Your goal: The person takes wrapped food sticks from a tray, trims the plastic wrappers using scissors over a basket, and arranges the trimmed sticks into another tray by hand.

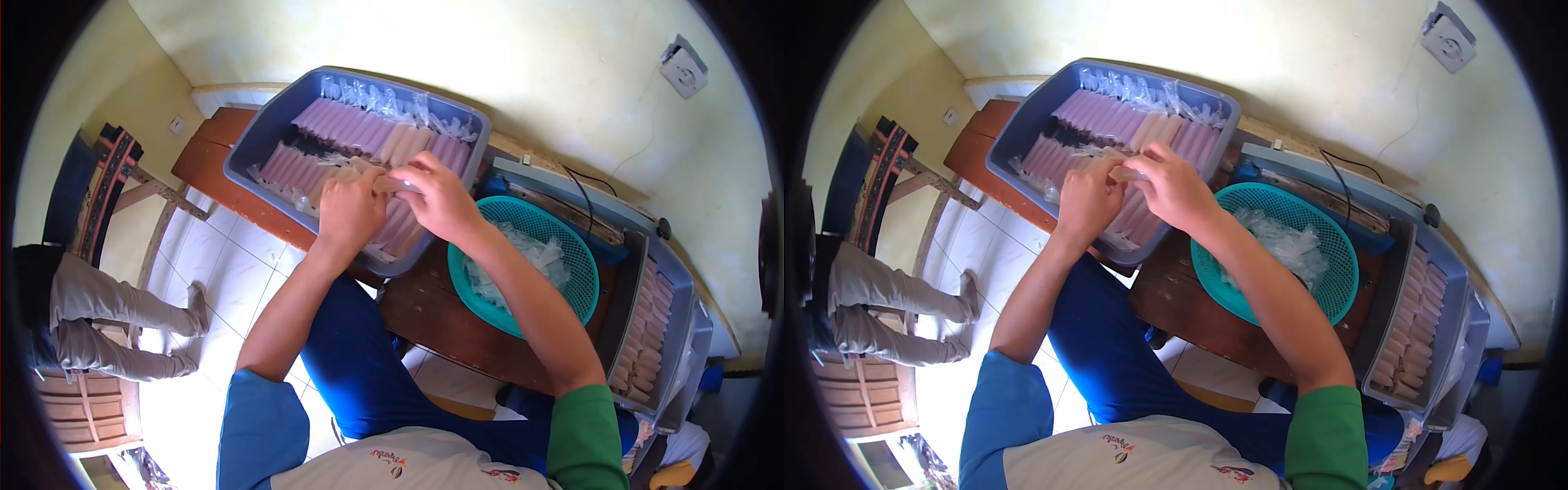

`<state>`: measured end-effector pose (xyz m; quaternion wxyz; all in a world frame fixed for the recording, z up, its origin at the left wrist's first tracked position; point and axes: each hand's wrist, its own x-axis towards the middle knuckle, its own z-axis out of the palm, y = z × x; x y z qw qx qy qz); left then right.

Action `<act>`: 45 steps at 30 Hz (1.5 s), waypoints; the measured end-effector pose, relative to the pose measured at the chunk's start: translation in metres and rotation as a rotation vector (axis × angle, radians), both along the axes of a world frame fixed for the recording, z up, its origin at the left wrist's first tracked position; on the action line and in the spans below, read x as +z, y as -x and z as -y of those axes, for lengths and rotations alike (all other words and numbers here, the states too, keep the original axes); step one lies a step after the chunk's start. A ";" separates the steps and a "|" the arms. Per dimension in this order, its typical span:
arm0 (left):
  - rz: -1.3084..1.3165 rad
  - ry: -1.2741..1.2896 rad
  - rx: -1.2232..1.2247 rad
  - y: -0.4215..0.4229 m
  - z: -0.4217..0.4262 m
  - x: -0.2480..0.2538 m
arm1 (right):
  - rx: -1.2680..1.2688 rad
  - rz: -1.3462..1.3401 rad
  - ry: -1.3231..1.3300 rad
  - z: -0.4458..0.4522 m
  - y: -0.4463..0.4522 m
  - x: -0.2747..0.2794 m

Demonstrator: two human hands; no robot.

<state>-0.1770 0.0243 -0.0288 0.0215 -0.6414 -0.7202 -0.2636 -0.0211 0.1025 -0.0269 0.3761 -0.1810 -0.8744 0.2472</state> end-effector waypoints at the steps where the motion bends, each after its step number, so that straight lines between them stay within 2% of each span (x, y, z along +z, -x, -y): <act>1: 0.206 -0.030 -0.047 -0.008 0.003 0.005 | -0.034 -0.076 -0.039 0.005 -0.014 0.005; 2: 0.209 -0.029 -0.055 -0.015 0.007 0.014 | -0.042 -0.072 -0.039 0.010 -0.027 0.008; 4: 0.660 0.065 -0.099 -0.030 0.015 0.038 | -0.122 -0.231 0.072 0.022 -0.054 0.014; 5: 0.662 0.067 -0.107 -0.034 0.016 0.032 | -0.172 -0.241 0.156 0.030 -0.066 0.017; 6: 0.948 0.005 -0.176 -0.038 0.015 0.022 | -0.180 -0.240 0.155 0.039 -0.076 0.016; 7: 1.233 -0.061 -0.246 -0.042 0.015 0.015 | -0.180 -0.345 0.356 0.047 -0.085 0.015; 8: 1.233 -0.057 -0.254 -0.050 0.014 0.010 | -0.178 -0.453 0.556 0.055 -0.094 0.015; 10: 1.493 0.028 -0.315 -0.072 0.017 0.007 | -0.183 -0.466 0.539 0.071 -0.113 0.014; 12: 1.553 0.071 -0.338 -0.091 0.022 0.010 | -0.200 -0.513 0.720 0.087 -0.130 0.018; 13: 1.618 0.108 -0.333 -0.101 0.022 0.011 | -0.211 -0.515 0.717 0.093 -0.139 0.020; 14: 1.683 0.145 -0.329 -0.109 0.022 0.013 | -0.183 -0.535 0.861 0.098 -0.148 0.022; 15: 1.696 0.227 -0.344 -0.116 0.023 0.019 | -0.155 -0.555 1.006 0.101 -0.158 0.023; 18: 1.782 0.298 -0.426 -0.139 0.022 0.019 | -0.141 -0.440 1.076 0.105 -0.186 0.020; 19: 1.807 0.293 -0.415 -0.148 0.020 0.017 | -0.155 -0.449 1.070 0.107 -0.195 0.018; 21: 1.801 0.342 -0.446 -0.165 0.016 0.012 | -0.220 -0.304 1.012 0.109 -0.212 0.013; 24: 1.771 0.416 -0.495 -0.189 0.013 0.008 | -0.301 -0.369 0.972 0.111 -0.232 0.011; 27: 1.602 0.563 -0.614 -0.209 0.014 0.005 | -0.374 -0.409 0.982 0.112 -0.242 0.021; 30: 1.571 0.586 -0.700 -0.222 0.017 -0.001 | -0.374 -0.478 0.947 0.113 -0.239 0.002; 32: 1.603 0.612 -0.698 -0.221 0.020 -0.008 | -0.361 -0.489 0.946 0.113 -0.230 -0.002; 34: 1.762 0.600 -0.694 -0.213 0.020 -0.008 | -0.336 -0.497 0.948 0.112 -0.223 -0.008; 40: 1.724 0.653 -0.691 -0.192 0.017 -0.020 | -0.239 -0.411 0.948 0.103 -0.212 -0.018; 42: 1.727 0.666 -0.679 -0.190 0.017 -0.020 | -0.195 -0.524 0.966 0.101 -0.210 -0.021; 45: 1.707 0.705 -0.682 -0.186 0.015 -0.021 | -0.252 -0.489 0.906 0.102 -0.207 -0.023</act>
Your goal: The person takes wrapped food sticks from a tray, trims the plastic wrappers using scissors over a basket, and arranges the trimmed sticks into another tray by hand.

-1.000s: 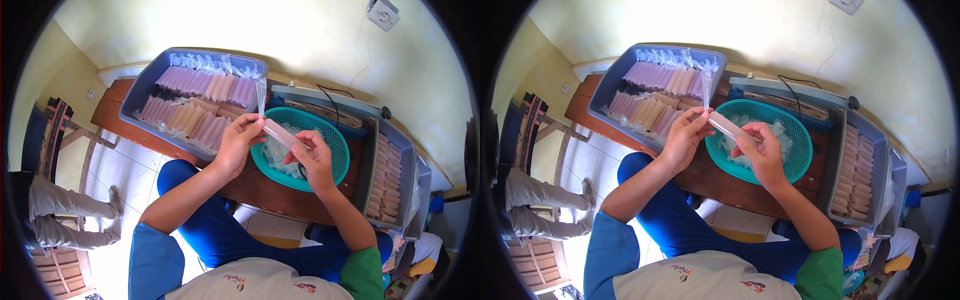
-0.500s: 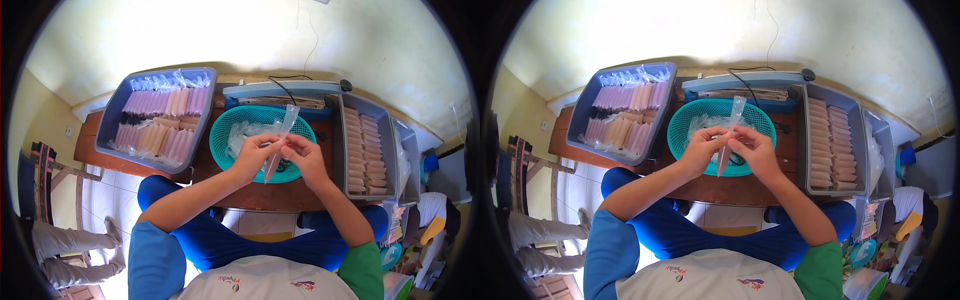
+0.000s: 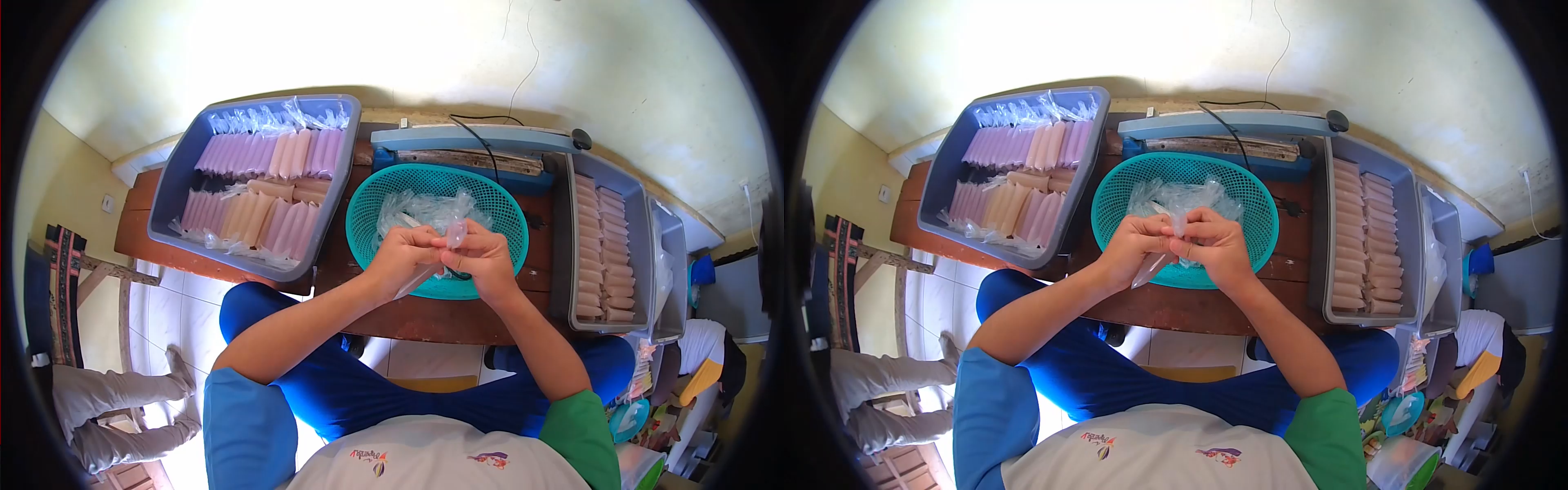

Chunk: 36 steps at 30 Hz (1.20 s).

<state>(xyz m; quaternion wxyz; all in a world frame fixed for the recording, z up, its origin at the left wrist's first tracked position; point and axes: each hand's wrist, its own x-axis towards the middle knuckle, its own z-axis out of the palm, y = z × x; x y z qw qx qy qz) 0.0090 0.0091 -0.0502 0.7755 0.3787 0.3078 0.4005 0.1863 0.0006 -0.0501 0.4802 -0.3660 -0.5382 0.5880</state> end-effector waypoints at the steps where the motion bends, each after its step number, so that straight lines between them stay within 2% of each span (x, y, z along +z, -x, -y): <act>1: -0.019 0.001 -0.026 0.001 0.000 -0.001 | 0.002 0.002 0.001 0.001 0.000 0.001; 7: -0.148 0.045 -0.021 -0.008 0.001 -0.002 | -0.075 0.054 -0.036 -0.003 -0.007 -0.010; 11: -0.129 0.022 0.027 -0.018 0.006 0.010 | -0.188 -0.073 0.054 -0.005 -0.003 -0.003; 13: -0.364 -0.262 0.004 -0.018 0.005 0.009 | -0.236 -0.114 0.117 -0.006 -0.003 -0.001; 19: -0.556 -0.425 0.024 -0.016 0.013 0.018 | -0.232 -0.051 0.161 -0.021 -0.006 -0.005; 22: -0.568 -0.456 0.048 -0.015 0.016 0.020 | -0.209 -0.038 0.115 -0.025 -0.007 -0.012; 28: -0.641 -0.534 0.040 -0.014 0.017 0.012 | -0.203 -0.065 0.204 -0.030 -0.010 -0.013; 36: -0.600 -0.474 0.045 -0.016 0.020 0.014 | -0.209 -0.099 0.206 -0.036 -0.011 -0.014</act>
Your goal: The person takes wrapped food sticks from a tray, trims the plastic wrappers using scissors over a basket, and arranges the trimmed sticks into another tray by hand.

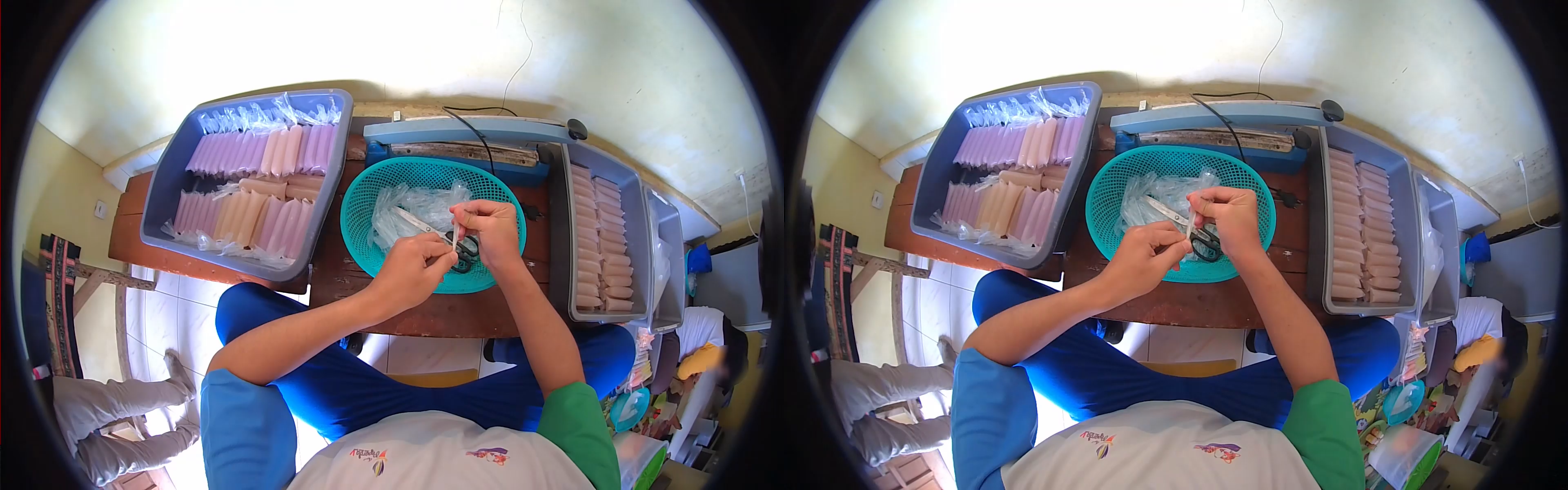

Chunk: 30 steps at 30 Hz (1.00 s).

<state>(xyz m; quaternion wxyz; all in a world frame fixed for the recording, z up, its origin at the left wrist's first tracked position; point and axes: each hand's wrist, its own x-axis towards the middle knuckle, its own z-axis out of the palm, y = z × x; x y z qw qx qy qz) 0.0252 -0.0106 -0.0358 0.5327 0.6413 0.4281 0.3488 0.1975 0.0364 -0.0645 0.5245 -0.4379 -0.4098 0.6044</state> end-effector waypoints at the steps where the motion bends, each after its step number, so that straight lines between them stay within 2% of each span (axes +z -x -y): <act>1: 0.006 0.004 0.001 0.000 0.000 0.000 | -0.001 0.000 0.001 0.000 0.000 0.000; 13: -0.052 -0.064 -0.043 -0.001 0.001 -0.008 | 0.044 -0.004 0.055 -0.005 -0.004 -0.007; 23: -0.086 -0.015 -0.096 0.000 -0.002 -0.008 | 0.158 0.055 0.110 -0.006 -0.011 -0.008; 26: -0.065 0.072 -0.117 0.002 -0.005 0.000 | 0.210 0.075 0.151 -0.011 -0.019 -0.002; 28: -0.027 0.272 -0.086 0.004 -0.008 0.008 | 0.231 0.072 0.180 -0.013 -0.019 0.008; 30: 0.001 0.309 -0.073 0.007 -0.016 0.004 | 0.084 0.009 0.212 -0.014 -0.019 0.019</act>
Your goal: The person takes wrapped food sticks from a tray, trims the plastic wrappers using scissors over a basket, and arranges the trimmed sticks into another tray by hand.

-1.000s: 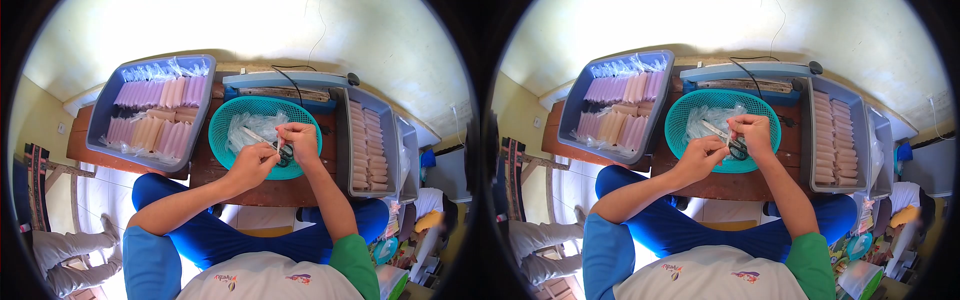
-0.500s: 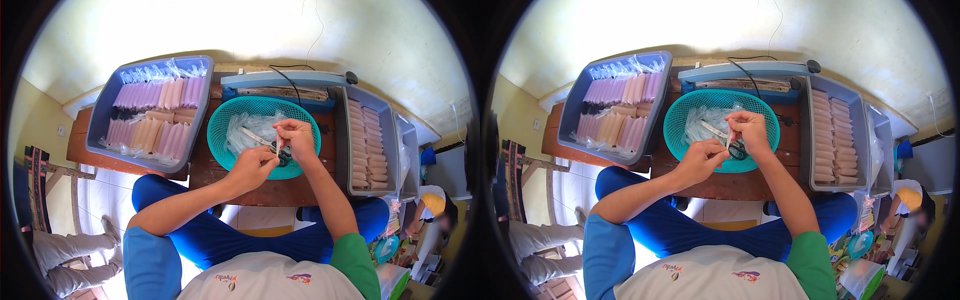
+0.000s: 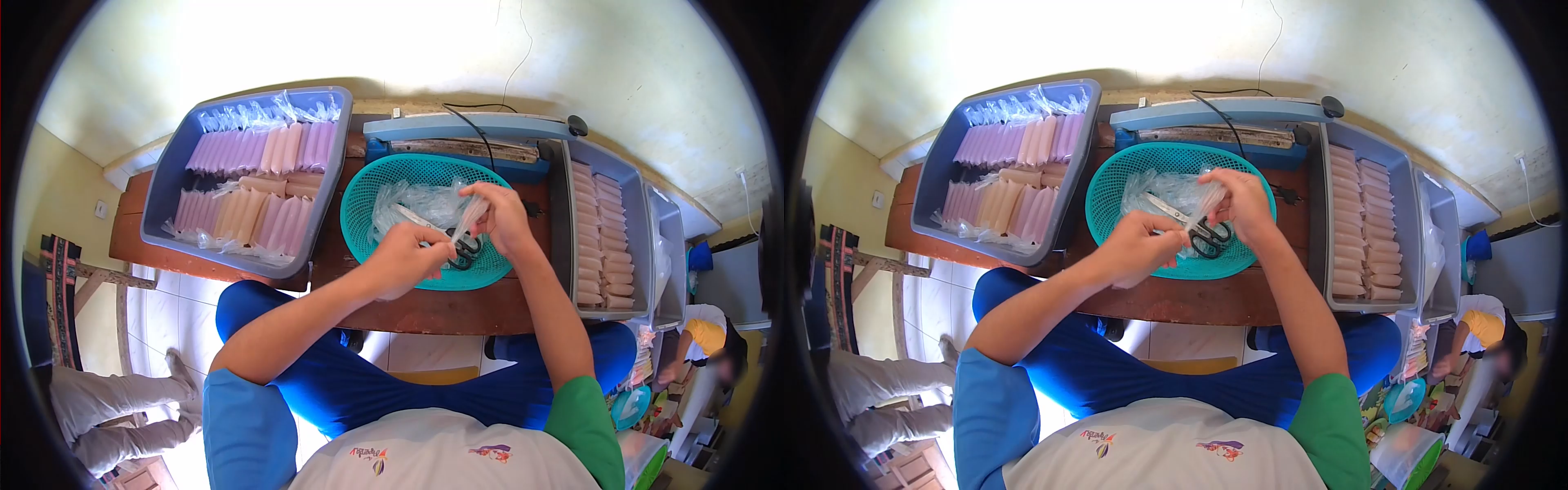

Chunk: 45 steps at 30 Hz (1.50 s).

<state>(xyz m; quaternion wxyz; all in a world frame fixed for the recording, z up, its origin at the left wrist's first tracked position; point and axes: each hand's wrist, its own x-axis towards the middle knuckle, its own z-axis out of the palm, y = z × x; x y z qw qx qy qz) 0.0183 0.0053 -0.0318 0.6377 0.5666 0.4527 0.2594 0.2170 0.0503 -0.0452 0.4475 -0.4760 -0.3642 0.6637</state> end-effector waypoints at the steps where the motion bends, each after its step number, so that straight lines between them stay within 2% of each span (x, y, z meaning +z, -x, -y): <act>1: 0.025 0.038 0.016 0.002 -0.004 -0.001 | 0.000 -0.001 0.002 -0.002 -0.003 -0.003; 3: 0.087 0.084 0.051 0.008 -0.012 0.005 | -0.060 0.215 -0.047 -0.007 -0.011 -0.017; 4: 0.150 0.133 0.087 0.011 -0.015 0.008 | -0.060 0.216 -0.048 -0.005 -0.011 -0.026; 6: 0.150 0.158 0.102 0.015 -0.023 0.007 | 0.233 0.935 -0.602 0.007 -0.012 -0.045; 7: 0.149 0.180 0.116 0.016 -0.026 0.006 | 0.230 0.937 -0.600 0.012 -0.011 -0.051; 9: 0.175 0.160 0.108 0.015 -0.029 -0.001 | 0.418 1.199 -0.659 0.021 -0.004 -0.059; 10: 0.190 0.187 0.116 0.015 -0.030 -0.002 | 0.439 1.328 -0.601 0.025 0.002 -0.060; 16: 0.278 0.311 0.094 0.018 -0.032 -0.015 | 0.509 1.466 -0.628 0.025 0.011 -0.078; 20: 0.316 0.399 0.068 0.019 -0.032 -0.007 | 0.486 1.431 -0.647 0.025 0.014 -0.067; 26: 0.375 0.394 0.070 0.023 -0.034 -0.012 | 0.497 1.232 -0.765 0.029 0.000 -0.025; 28: 0.358 0.349 0.061 0.023 -0.034 -0.011 | 0.583 1.158 -0.609 0.029 -0.008 -0.011; 32: 0.316 0.205 0.097 0.022 -0.033 -0.010 | 0.620 1.024 -0.480 0.040 -0.030 0.025; 34: 0.300 0.184 0.117 0.024 -0.034 -0.008 | 0.559 0.774 -0.236 0.047 -0.041 0.033; 35: 0.281 0.169 0.133 0.025 -0.035 -0.008 | 0.563 0.775 -0.239 0.052 -0.042 0.037; 37: 0.258 0.132 0.162 0.026 -0.035 -0.011 | 0.387 0.458 -0.020 0.059 -0.045 0.041; 45: 0.029 -0.055 0.279 0.023 -0.040 -0.030 | 0.315 0.352 0.089 0.072 -0.050 0.015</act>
